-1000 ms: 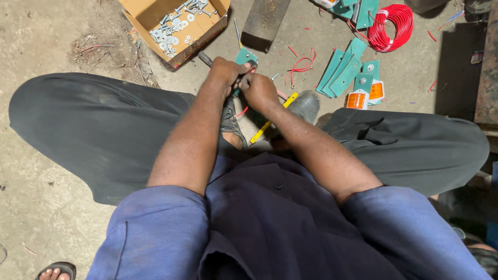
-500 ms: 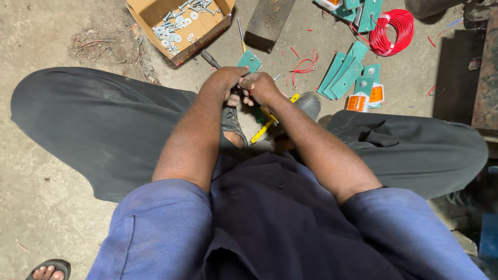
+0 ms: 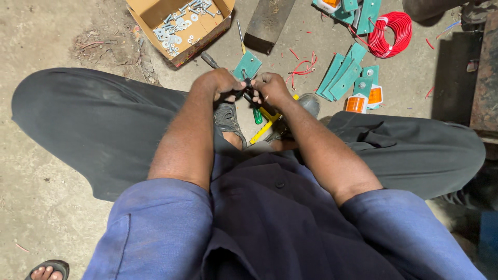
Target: The person sits on the floor and assembles small electrical components. They attach red wires to a green metal bracket with an orange reflector, using pliers to strip wire ends and a screwdriver to tighten connections. The person handles multiple brackets and wires, completing one unit and setting it aside before starting another.
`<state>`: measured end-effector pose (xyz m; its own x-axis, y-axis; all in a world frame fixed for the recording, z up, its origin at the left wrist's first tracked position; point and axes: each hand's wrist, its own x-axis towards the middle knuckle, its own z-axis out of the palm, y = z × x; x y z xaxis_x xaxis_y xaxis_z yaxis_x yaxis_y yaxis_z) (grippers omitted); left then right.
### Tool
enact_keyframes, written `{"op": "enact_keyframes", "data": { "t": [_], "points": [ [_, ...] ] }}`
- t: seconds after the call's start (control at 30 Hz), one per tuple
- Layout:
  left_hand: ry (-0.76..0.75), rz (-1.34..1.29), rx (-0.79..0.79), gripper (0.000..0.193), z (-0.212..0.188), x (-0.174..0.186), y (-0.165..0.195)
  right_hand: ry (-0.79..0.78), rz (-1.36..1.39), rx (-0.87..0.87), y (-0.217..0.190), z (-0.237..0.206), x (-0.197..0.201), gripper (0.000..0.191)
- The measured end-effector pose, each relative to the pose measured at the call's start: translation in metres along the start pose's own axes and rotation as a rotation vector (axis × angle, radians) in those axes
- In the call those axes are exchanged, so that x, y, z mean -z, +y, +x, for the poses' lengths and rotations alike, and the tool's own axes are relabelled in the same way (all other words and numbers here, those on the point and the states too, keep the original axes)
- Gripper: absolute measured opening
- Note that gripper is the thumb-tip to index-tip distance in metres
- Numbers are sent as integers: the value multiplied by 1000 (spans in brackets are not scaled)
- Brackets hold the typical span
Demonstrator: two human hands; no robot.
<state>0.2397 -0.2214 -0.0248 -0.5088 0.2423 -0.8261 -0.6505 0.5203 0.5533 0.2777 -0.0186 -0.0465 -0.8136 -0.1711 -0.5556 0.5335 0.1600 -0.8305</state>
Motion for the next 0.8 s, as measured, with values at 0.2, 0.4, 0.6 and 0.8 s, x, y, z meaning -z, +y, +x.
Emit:
{"op": "enact_keyframes", "data": {
  "t": [0.2, 0.4, 0.6, 0.8],
  "points": [
    [-6, -72, -24, 29, 4, -5, 2, 137, -201, 111, 3, -4, -10, 19],
    [92, 329, -50, 42, -7, -3, 15, 371, -712, 306, 11, -7, -16, 32],
    [14, -340, -137, 28, 3, -8, 17, 326, -659, 375, 11, -12, -25, 21],
    [152, -474, -19, 31, 25, -30, 3, 106, -303, 158, 7, -14, -37, 17]
  ]
}}
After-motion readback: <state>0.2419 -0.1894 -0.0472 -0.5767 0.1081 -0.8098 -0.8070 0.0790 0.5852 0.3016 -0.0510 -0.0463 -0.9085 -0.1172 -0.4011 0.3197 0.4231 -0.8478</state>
